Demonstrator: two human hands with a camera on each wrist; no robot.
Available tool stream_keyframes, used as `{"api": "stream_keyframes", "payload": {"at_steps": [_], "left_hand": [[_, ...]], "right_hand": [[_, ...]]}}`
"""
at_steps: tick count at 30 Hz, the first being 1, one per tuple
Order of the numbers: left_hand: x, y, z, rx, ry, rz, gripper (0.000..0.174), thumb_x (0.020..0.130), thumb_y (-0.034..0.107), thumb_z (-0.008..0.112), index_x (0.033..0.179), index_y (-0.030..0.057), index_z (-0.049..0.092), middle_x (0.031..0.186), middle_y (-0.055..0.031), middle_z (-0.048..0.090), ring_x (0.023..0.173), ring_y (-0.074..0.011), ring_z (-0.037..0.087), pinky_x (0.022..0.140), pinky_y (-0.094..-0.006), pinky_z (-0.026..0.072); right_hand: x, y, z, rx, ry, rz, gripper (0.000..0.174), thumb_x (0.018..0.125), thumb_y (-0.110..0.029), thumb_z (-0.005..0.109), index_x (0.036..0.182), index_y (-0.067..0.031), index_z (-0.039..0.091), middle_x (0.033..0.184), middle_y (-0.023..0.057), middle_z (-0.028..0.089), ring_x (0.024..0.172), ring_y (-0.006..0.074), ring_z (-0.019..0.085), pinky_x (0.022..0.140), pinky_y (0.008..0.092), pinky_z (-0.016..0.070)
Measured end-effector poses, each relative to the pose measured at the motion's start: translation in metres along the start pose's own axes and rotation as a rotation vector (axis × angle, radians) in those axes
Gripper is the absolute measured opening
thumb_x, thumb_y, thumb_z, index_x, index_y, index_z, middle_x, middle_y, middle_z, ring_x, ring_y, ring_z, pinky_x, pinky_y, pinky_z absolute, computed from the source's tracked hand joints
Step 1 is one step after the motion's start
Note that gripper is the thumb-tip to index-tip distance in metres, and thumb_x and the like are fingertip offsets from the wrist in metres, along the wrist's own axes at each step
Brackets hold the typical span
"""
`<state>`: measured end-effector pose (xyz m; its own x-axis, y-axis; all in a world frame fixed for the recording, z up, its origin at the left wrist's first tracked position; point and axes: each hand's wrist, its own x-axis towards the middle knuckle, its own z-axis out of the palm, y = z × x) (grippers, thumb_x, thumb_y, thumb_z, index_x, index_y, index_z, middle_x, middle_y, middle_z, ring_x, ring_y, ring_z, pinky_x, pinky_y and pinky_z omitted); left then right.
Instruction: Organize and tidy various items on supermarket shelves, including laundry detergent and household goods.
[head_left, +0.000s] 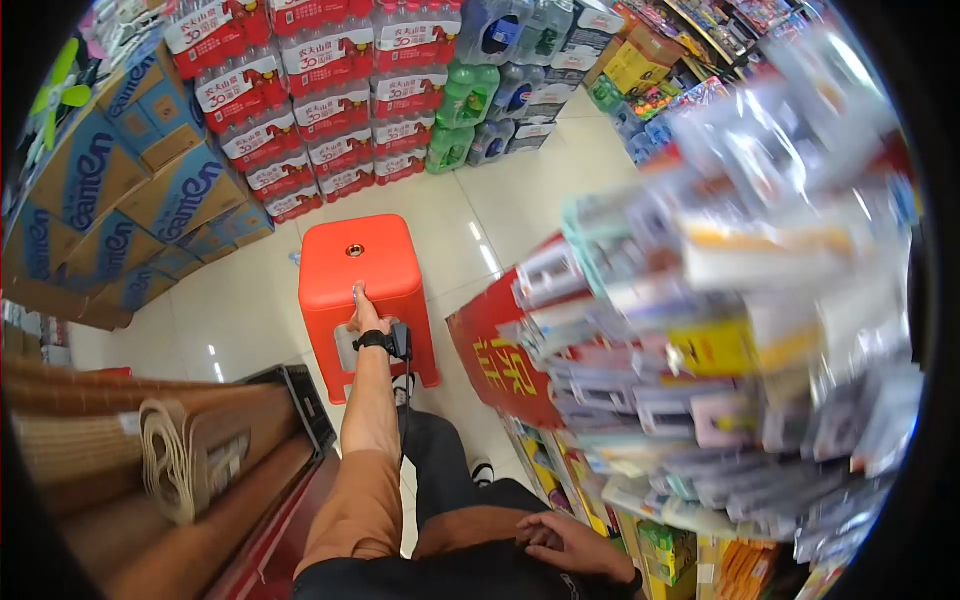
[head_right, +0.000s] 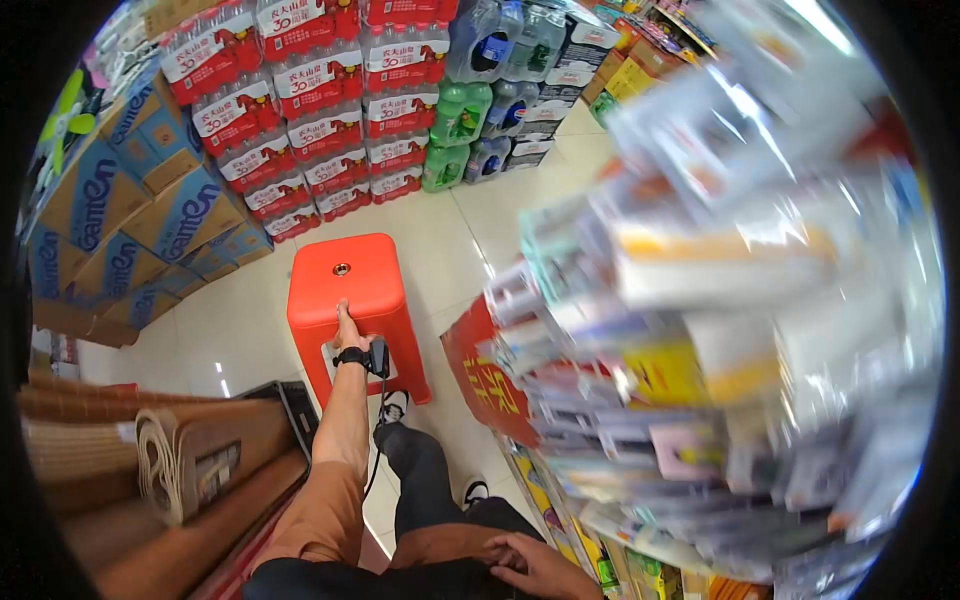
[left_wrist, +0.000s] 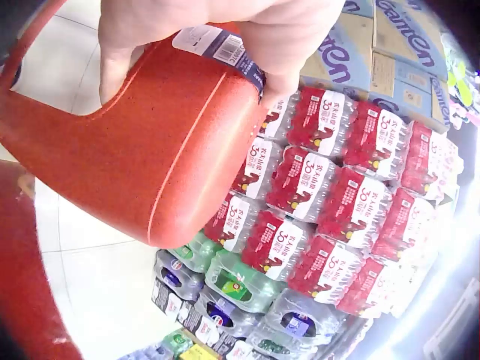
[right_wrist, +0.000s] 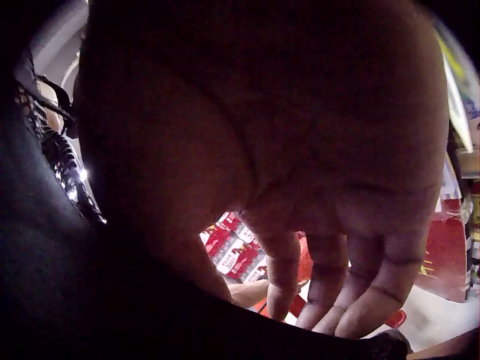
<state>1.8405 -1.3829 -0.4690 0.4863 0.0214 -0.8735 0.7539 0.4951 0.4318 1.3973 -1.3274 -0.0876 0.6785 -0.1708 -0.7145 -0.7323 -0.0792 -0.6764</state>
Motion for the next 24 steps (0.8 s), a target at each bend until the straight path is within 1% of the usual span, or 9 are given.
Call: {"api": "stream_keyframes", "payload": {"at_steps": [2,4,7,12,14,17,20,22,24], "left_hand": [[-0.024,-0.031,-0.05,-0.032,-0.009,-0.008,0.128,0.066,0.051,0.088,0.145,-0.0017,0.002,0.15,-0.0269,0.033,0.132,-0.0434,0.046,0.105,-0.0711,0.0388],[-0.032,-0.049,-0.088,-0.04,-0.049,0.003,0.132,0.066,0.049,0.088,0.148,0.0007,-0.003,0.151,-0.0268,0.032,0.13,-0.0439,0.048,0.104,-0.072,0.0394],[-0.074,-0.057,-0.126,-0.053,-0.08,0.042,0.13,0.067,0.045,0.087,0.148,0.0018,-0.004,0.148,-0.0278,0.034,0.121,-0.0459,0.055,0.098,-0.0752,0.0435],[-0.188,-0.126,-0.222,-0.083,-0.022,0.077,0.122,0.073,0.041,0.085,0.147,0.0008,-0.004,0.147,-0.0268,0.038,0.119,-0.0432,0.057,0.094,-0.0757,0.0462],[-0.188,-0.157,-0.274,-0.044,-0.202,0.089,0.106,0.08,0.043,0.082,0.147,-0.0009,0.013,0.152,-0.0195,0.037,0.124,-0.0393,0.054,0.096,-0.0723,0.0469],[-0.245,-0.174,-0.307,-0.009,-0.11,0.076,0.095,0.083,0.045,0.079,0.146,-0.0016,0.025,0.153,-0.0182,0.038,0.127,-0.0392,0.052,0.096,-0.0734,0.0457],[-0.269,-0.217,-0.375,-0.007,-0.102,0.024,0.11,0.083,0.042,0.082,0.151,0.0012,0.007,0.153,-0.0179,0.038,0.128,-0.0398,0.052,0.095,-0.0736,0.0473],[-0.274,-0.235,-0.405,0.018,-0.098,-0.037,0.094,0.084,0.043,0.081,0.148,-0.0007,0.027,0.152,-0.0174,0.039,0.128,-0.0362,0.053,0.096,-0.0702,0.0488],[-0.271,-0.243,-0.428,0.031,-0.149,0.001,0.064,0.086,0.041,0.078,0.133,0.0056,0.053,0.148,-0.0139,0.045,0.124,-0.031,0.056,0.096,-0.0644,0.0514]], "right_hand": [[-0.041,0.036,0.001,-0.05,-0.038,-0.026,0.033,0.093,-0.014,0.07,0.122,-0.0048,0.057,0.097,0.0072,0.062,0.084,0.0143,0.062,0.075,0.0287,0.0516],[-0.069,0.078,0.002,-0.095,-0.09,-0.08,0.044,0.093,-0.015,0.071,0.132,-0.0048,0.052,0.105,0.0096,0.061,0.088,0.0159,0.064,0.077,0.0301,0.0525],[-0.085,0.077,-0.012,-0.275,-0.116,-0.137,0.043,0.091,-0.019,0.07,0.129,-0.0055,0.054,0.107,0.0127,0.061,0.093,0.0233,0.067,0.083,0.0354,0.0532],[-0.155,0.127,0.004,-0.281,-0.17,-0.171,0.043,0.092,-0.024,0.069,0.127,-0.0044,0.055,0.107,0.0118,0.059,0.096,0.0229,0.066,0.086,0.035,0.0528],[-0.175,0.134,0.012,-0.243,-0.193,-0.19,0.042,0.092,-0.024,0.068,0.127,-0.0051,0.055,0.108,0.0121,0.06,0.098,0.0228,0.066,0.087,0.0347,0.053],[-0.182,0.162,0.023,-0.239,-0.117,-0.24,0.042,0.093,-0.025,0.067,0.128,-0.0061,0.055,0.11,0.0131,0.06,0.1,0.0239,0.067,0.088,0.0346,0.0531],[-0.226,0.216,0.062,-0.211,-0.058,-0.199,0.041,0.093,-0.026,0.066,0.128,-0.0073,0.055,0.111,0.014,0.06,0.102,0.0251,0.067,0.089,0.0352,0.0529],[-0.244,0.238,0.083,-0.221,-0.003,-0.171,0.041,0.093,-0.027,0.065,0.128,-0.0073,0.055,0.11,0.0143,0.06,0.102,0.0262,0.067,0.089,0.0367,0.0527],[-0.267,0.265,0.105,-0.218,-0.017,-0.187,0.04,0.093,-0.028,0.065,0.127,-0.0083,0.055,0.111,0.0141,0.06,0.101,0.0265,0.067,0.088,0.0372,0.0526]]}}
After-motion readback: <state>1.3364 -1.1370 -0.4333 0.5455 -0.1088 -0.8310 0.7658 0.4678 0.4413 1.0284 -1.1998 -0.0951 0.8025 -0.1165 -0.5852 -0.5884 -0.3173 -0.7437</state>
